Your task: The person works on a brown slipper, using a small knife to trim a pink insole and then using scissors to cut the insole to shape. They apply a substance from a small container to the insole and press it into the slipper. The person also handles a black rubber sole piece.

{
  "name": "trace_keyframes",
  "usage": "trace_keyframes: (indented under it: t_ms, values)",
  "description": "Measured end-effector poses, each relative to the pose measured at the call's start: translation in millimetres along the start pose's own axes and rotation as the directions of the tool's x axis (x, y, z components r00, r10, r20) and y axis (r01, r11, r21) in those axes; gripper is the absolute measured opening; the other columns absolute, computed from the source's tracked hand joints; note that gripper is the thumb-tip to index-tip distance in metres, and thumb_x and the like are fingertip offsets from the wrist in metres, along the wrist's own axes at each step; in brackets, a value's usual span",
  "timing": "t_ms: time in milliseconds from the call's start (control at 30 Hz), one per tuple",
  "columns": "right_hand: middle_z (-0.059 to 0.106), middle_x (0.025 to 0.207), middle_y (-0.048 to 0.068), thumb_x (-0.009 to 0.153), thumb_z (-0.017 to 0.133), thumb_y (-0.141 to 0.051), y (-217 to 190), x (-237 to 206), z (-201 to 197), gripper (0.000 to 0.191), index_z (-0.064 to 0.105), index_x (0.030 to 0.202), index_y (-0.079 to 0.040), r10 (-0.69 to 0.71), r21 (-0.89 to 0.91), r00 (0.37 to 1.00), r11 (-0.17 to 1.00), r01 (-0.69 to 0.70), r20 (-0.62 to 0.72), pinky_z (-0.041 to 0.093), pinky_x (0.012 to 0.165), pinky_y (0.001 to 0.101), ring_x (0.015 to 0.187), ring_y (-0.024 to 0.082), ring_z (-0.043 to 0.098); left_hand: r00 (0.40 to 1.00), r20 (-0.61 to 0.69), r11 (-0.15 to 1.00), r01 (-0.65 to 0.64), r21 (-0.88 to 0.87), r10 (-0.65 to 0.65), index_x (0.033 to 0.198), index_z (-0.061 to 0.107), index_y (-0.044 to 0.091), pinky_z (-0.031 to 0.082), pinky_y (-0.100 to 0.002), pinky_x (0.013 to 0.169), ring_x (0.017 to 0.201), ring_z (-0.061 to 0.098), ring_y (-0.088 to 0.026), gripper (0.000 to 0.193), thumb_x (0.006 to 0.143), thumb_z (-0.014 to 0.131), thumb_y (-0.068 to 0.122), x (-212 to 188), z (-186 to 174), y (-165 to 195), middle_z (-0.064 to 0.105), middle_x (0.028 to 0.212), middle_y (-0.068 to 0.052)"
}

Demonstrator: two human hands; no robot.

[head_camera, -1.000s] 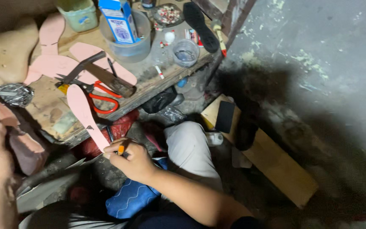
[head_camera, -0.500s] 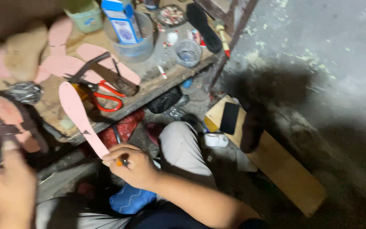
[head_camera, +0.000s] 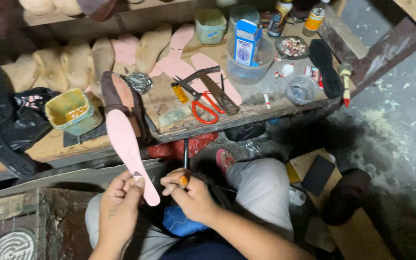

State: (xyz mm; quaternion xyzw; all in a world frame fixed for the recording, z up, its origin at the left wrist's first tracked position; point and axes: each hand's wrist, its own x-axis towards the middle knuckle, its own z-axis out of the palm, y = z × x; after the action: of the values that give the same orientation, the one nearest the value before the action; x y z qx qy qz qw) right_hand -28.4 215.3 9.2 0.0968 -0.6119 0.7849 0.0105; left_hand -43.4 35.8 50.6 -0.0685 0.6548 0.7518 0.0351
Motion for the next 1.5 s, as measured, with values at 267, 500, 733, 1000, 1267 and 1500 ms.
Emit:
trace_keyframes:
  t_ms: [267, 500, 733, 1000, 1267, 1500]
  values:
    - [0.066, 0.086, 0.002, 0.087, 0.077, 0.0, -12.1, 22.2, 8.3, 0.034, 0.057, 0.115, 0.0, 0.08, -0.106, 0.997, 0.991, -0.081, -0.015, 0.053, 0.065, 0.0235, 0.073, 0.007, 0.063, 0.989, 0.111, 0.966, -0.117, 0.23, 0.093, 0.125, 0.067, 0.0, 0.047, -0.02, 0.06, 0.067, 0.054, -0.004, 0.036, 0.089, 0.063, 0.0, -27.0, 19.4, -9.2, 0.063, 0.078, 0.001]
    - [0.071, 0.086, 0.006, 0.091, 0.074, -0.013, -10.6, 34.7, 4.7, 0.018, 0.071, 0.102, 0.001, 0.155, -0.246, 0.987, 0.956, -0.159, -0.035, 0.049, 0.061, 0.0243, 0.069, 0.009, 0.062, 1.0, 0.018, 0.99, -0.009, 0.138, 0.006, 0.123, 0.067, 0.002, 0.046, -0.023, 0.054, 0.057, 0.055, -0.006, 0.037, 0.087, 0.062, -0.002, -16.9, 11.4, -11.2, 0.064, 0.074, -0.002]
    - [0.07, 0.086, 0.004, 0.09, 0.063, -0.025, 1.8, 44.4, -14.8, 0.021, 0.072, 0.097, -0.008, 0.246, -0.062, 0.953, 0.963, -0.261, -0.177, 0.045, 0.049, 0.0258, 0.052, 0.01, 0.056, 0.837, 0.163, 0.502, -0.456, 0.735, 0.522, 0.13, 0.068, 0.016, 0.054, -0.037, 0.076, 0.084, 0.066, -0.024, 0.058, 0.073, 0.064, 0.0, -15.9, -11.4, 1.1, 0.07, 0.095, -0.005]
    - [0.064, 0.071, 0.002, 0.095, 0.069, -0.015, -9.2, 55.4, -44.5, 0.011, 0.067, 0.093, -0.004, 0.269, 0.157, 0.883, 0.962, -0.225, -0.385, 0.044, 0.053, 0.0272, 0.058, 0.011, 0.056, 0.82, 0.183, 0.541, -0.508, 0.67, 0.542, 0.143, 0.049, 0.003, 0.047, -0.044, 0.092, 0.107, 0.057, -0.037, 0.078, 0.075, 0.082, 0.024, -15.6, -7.2, 13.1, 0.05, 0.13, -0.022]
    - [0.065, 0.072, 0.002, 0.096, 0.066, -0.019, -19.8, 45.1, -48.6, 0.014, 0.069, 0.092, -0.006, 0.28, 0.247, 0.877, 0.95, -0.193, -0.391, 0.046, 0.054, 0.0272, 0.059, 0.011, 0.058, 0.94, -0.336, 0.978, 0.009, 0.21, 0.063, 0.155, 0.021, -0.001, 0.053, -0.038, 0.095, 0.116, 0.062, -0.034, 0.102, 0.077, 0.077, 0.034, 78.1, -2.2, 2.6, 0.029, 0.151, -0.021]
    - [0.065, 0.069, 0.003, 0.096, 0.066, -0.02, 1.9, 20.5, -59.7, 0.017, 0.069, 0.091, -0.004, 0.301, 0.161, 0.867, 0.953, -0.257, -0.397, 0.045, 0.052, 0.0281, 0.056, 0.012, 0.057, 0.856, -0.477, 0.956, -0.064, 0.285, 0.199, 0.143, 0.043, -0.009, 0.048, -0.045, 0.092, 0.112, 0.056, -0.035, 0.082, 0.084, 0.087, 0.026, 126.1, 7.5, -8.3, 0.051, 0.133, -0.028]
